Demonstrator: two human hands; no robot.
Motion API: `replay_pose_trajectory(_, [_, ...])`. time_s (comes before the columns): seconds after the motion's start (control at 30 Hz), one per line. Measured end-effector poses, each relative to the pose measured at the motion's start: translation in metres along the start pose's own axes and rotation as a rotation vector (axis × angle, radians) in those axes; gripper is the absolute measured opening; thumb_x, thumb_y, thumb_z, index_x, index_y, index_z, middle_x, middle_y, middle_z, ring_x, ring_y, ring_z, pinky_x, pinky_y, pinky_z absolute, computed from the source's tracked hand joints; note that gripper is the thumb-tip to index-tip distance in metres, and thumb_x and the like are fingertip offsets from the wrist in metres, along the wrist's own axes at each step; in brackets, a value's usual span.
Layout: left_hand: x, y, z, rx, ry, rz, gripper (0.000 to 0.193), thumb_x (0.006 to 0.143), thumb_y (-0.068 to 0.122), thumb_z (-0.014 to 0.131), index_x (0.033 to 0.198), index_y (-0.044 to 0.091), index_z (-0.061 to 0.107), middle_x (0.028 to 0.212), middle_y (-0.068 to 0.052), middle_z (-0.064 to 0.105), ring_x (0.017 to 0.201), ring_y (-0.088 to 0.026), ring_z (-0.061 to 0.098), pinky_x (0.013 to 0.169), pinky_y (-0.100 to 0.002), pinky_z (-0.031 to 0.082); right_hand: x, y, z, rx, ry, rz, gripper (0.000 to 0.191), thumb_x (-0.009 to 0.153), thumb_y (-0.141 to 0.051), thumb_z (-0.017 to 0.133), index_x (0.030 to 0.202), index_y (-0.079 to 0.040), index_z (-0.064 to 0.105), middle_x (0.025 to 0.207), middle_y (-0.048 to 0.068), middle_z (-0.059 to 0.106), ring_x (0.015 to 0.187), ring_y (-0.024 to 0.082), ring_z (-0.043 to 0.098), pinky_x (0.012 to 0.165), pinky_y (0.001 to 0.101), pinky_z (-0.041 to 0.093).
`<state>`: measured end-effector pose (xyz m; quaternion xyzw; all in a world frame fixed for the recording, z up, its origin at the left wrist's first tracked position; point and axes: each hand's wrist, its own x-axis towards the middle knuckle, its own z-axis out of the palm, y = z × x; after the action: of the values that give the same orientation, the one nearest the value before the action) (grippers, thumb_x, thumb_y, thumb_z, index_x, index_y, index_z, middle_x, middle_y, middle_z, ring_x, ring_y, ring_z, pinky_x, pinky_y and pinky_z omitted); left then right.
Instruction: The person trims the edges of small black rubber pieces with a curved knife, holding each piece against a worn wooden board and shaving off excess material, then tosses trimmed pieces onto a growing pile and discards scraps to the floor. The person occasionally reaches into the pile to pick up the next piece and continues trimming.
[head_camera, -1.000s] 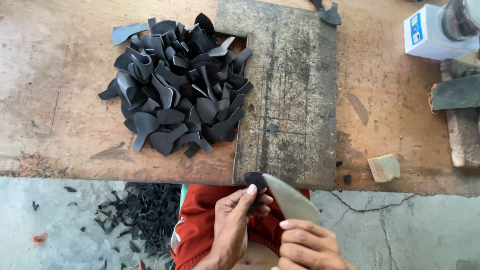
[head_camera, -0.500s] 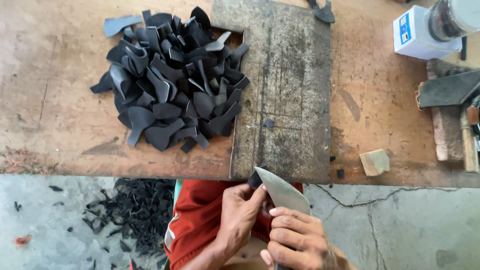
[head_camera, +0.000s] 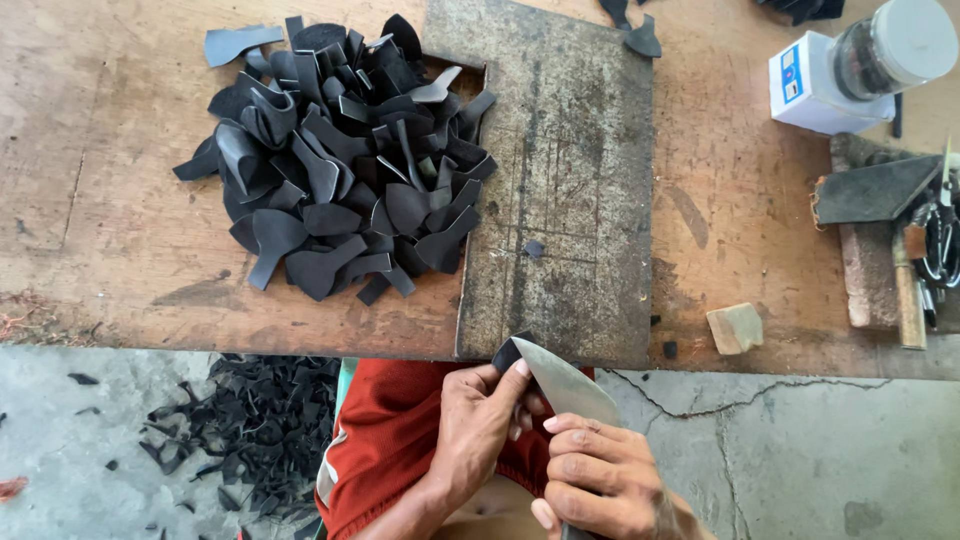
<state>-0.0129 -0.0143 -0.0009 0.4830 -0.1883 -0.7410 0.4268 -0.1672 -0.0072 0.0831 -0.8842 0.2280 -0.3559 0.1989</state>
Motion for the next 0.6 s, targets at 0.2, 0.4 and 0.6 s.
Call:
replay_pose_trajectory(0.2, [0.004,-0.015,-0.007,0.115,0.007,0.052,0.038,0.099,0.024,0.069,0.073,-0.004,0.073,0.059,-0.002,0.065,0.049,-0.004,0.049,0.044,-0.022,0.036,0.005,0.004,0.001,0.051,-0.032,0.031,0.016,0.084,-0.006,0.077,0.079,-0.005,0.063,0.078,0.005,0.06,0.078,0.023,0.068,0.091,0.0453,0.062])
replay_pose_trajectory(0.4, [0.005,-0.032,-0.015,0.042,-0.049,0.134,0.028,0.099,0.017,0.066,0.084,-0.003,0.077,0.071,0.002,0.071,0.061,-0.001,0.055,0.051,-0.021,0.046,0.008,0.016,0.012,0.064,-0.071,-0.059,0.018,0.086,-0.008,0.08,0.081,-0.006,0.063,0.08,0.004,0.059,0.078,0.021,0.066,0.093,0.0449,0.061])
replay_pose_trajectory(0.6, [0.001,-0.034,-0.017,-0.155,-0.16,0.05,0.019,0.098,0.012,0.065,0.094,-0.003,0.075,0.077,0.0,0.074,0.065,-0.005,0.064,0.057,-0.023,0.053,0.035,0.045,0.018,0.091,-0.069,-0.132,0.019,0.087,-0.009,0.079,0.08,-0.004,0.062,0.083,0.006,0.062,0.08,0.023,0.066,0.092,0.0452,0.06])
